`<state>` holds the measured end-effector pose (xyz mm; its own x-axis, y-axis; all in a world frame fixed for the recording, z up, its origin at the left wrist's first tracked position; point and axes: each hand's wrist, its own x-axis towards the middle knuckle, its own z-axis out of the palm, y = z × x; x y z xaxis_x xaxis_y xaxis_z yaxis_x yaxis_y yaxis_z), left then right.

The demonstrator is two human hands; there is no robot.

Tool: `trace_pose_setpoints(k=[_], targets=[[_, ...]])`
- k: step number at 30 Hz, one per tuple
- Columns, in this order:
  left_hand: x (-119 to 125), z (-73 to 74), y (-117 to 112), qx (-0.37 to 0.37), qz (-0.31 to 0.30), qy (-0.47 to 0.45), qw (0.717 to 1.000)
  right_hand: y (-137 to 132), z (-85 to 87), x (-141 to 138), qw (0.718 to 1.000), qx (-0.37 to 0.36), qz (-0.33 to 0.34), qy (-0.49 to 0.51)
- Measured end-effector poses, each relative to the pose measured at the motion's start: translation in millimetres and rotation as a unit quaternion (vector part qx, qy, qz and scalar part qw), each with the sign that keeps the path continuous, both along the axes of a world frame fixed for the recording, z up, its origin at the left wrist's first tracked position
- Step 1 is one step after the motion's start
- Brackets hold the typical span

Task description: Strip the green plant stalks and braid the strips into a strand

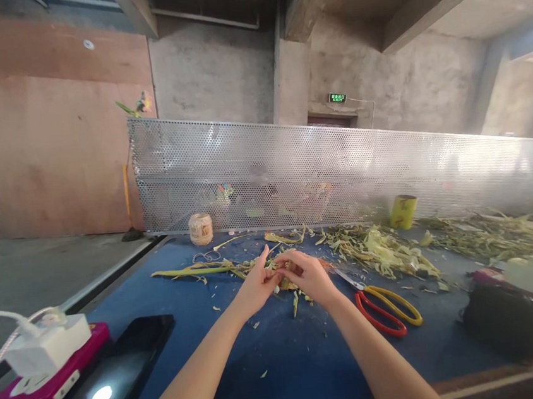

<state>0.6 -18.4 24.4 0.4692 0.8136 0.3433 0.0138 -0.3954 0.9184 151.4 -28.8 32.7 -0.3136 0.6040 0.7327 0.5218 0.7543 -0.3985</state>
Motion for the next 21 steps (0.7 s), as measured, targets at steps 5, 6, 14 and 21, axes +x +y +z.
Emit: trace_pose_setpoints(k=[5,6,14,21], targets=[[-1,0.6,1,-0.047,-0.006,-0.04,0.998,-1,1.1,4,0.991,0.111,-0.018,-0.07],[-2,0.1,1,-0.062,-0.012,-0.056,0.996,-1,1.0,5,0.989,0.119,-0.028,-0.078],[-3,0.5,1,-0.145,-0.029,-0.139,0.979,-3,2.9,11,0.968,0.18,-0.051,-0.168],[-3,1.0,3,-0.165,-0.023,-0.136,0.977,-5,5.5,12,0.93,0.277,-0.091,-0.224]])
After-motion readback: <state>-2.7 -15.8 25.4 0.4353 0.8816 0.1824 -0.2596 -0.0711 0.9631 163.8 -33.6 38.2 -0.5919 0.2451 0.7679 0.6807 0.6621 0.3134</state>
